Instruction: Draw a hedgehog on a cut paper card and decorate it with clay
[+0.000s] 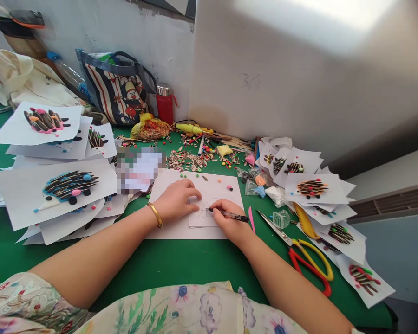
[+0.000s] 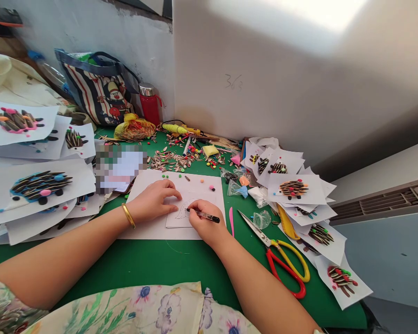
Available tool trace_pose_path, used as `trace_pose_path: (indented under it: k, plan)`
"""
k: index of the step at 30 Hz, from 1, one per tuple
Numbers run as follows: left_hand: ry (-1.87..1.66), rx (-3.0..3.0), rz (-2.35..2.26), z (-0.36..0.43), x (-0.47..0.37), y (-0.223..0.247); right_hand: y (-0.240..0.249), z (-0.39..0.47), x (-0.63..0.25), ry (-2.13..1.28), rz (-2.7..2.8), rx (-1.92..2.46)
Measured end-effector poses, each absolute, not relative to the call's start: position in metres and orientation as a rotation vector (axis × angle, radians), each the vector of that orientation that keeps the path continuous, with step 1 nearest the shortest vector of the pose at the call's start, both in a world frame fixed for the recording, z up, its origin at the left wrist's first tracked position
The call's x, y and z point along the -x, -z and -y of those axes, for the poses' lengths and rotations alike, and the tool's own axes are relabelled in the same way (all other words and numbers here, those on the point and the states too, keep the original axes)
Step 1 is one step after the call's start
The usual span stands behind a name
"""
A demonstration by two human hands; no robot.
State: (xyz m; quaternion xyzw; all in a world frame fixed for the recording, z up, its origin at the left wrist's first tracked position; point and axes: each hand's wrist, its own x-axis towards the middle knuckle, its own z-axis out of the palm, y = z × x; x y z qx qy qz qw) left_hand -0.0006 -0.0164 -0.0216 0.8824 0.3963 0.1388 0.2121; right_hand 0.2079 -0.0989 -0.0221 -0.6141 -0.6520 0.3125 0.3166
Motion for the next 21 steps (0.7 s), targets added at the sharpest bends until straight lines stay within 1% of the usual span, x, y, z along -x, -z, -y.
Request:
trace_pose_path:
  k: [21]
  plan:
    - [-0.405, -2.455, -1.097, 0.0159, 0.0004, 0.0229, 0.0264, 0.0969, -0.2136, -0.809, 1.624, 1.611]
